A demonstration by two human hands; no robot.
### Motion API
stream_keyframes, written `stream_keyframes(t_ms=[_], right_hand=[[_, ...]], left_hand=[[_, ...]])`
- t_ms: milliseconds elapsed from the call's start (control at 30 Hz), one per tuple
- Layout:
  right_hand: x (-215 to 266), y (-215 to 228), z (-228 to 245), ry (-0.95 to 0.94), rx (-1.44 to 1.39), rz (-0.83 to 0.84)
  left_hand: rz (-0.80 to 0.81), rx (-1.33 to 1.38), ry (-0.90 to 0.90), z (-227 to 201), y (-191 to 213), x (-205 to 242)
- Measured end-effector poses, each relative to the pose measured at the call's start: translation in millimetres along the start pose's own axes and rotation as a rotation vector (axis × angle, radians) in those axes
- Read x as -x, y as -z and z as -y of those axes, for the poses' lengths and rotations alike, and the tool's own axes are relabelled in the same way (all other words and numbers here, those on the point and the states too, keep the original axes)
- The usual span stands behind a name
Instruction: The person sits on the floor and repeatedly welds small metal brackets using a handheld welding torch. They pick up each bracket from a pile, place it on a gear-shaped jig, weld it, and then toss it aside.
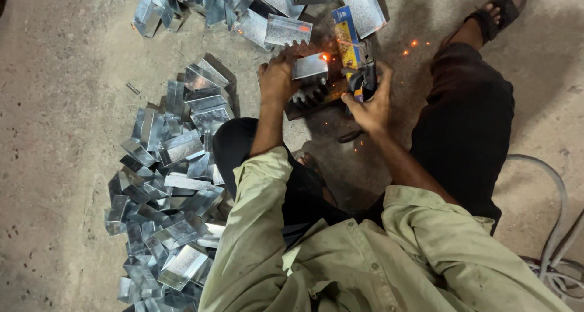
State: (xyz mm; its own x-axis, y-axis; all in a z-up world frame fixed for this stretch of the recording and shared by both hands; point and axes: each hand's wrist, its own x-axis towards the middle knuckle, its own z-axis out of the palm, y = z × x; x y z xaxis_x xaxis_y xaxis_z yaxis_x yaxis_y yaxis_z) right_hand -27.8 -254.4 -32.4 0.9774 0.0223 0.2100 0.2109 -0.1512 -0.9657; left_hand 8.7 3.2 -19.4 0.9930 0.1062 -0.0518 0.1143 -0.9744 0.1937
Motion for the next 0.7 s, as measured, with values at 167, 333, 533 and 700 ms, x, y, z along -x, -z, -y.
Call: stream_keyframes(t_ms=[167,333,533,700], right_hand=[[-4,4,-2,-0.067,0.069,-0.046],[-5,8,5,-0.078,-0.011,-0.048],[-6,12,12,-0.072,-0.036,-0.031],[-2,4,9,-0.079,0.042,-0.006]], left_hand=[[-0.291,-0.332,-0.164,-9,-17,3],[-0.201,-0.384,-0.099,-19,-18,-7],[-0.406,0.657,0.3,3,-34,-10],[-0.482,1.708,0.494,31,-114,-40]])
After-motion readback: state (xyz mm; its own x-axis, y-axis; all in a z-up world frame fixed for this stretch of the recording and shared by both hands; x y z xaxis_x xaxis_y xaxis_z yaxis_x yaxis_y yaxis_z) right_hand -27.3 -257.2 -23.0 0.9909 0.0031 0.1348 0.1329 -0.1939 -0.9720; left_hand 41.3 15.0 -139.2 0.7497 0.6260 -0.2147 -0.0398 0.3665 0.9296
